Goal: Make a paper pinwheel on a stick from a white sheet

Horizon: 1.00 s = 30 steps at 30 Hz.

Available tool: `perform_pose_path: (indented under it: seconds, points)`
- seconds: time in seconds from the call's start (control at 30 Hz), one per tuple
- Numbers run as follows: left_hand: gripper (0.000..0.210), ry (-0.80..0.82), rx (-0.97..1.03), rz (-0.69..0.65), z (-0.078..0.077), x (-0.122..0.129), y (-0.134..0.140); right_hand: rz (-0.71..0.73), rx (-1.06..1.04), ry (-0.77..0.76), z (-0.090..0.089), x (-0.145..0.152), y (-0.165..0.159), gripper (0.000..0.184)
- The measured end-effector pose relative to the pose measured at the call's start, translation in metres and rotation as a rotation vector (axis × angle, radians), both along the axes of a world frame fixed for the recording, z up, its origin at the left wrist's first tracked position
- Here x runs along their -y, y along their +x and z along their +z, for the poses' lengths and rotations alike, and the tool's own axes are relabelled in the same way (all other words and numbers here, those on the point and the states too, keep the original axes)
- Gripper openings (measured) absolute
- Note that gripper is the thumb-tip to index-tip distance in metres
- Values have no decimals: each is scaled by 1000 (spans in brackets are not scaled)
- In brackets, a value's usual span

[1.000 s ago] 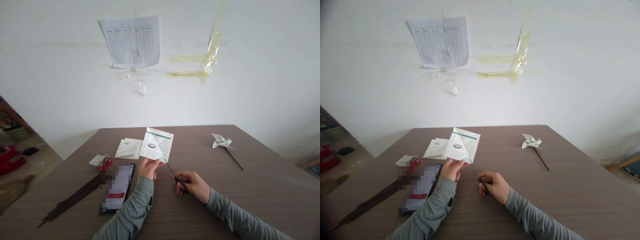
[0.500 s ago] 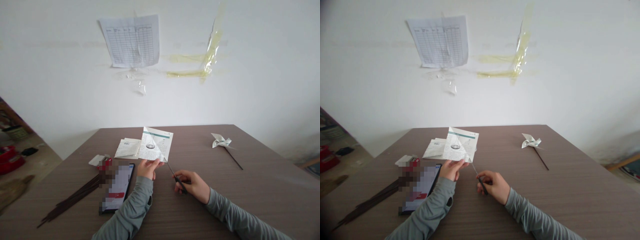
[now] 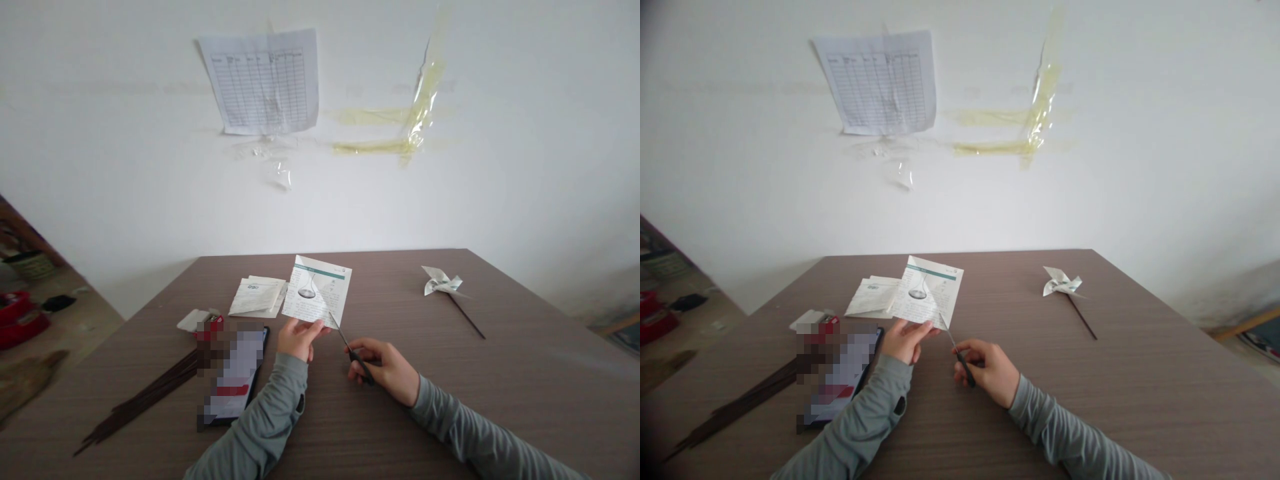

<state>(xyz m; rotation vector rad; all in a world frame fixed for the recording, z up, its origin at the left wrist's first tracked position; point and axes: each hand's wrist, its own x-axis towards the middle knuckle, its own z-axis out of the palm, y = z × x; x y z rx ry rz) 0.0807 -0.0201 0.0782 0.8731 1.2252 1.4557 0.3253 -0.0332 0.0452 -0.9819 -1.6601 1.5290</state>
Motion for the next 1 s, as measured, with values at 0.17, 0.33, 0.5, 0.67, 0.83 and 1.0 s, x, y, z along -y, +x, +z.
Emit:
perform_pose_path:
  seconds: [0.17, 0.33, 0.5, 0.67, 0.83, 1.0]
  points:
    - [31, 10, 12, 5, -1, 0, 0, -2, -6, -7, 1, 0, -2, 79]
    - [22, 0, 6, 8, 1, 0, 1, -6, -8, -1, 1, 0, -3, 73]
    - [24, -7, 9, 0, 1, -1, 1, -9, -1, 3, 0, 0, -2, 69]
    - [26, -17, -9, -3, 0, -2, 0, -15, 11, 19, 0, -1, -3, 66]
    - [23, -2, 5, -4, -1, -2, 0, -20, 19, 29, -2, -1, -3, 66]
    - [24, -3, 8, -10, -1, -1, 0, -23, 27, 41, -3, -1, -3, 67]
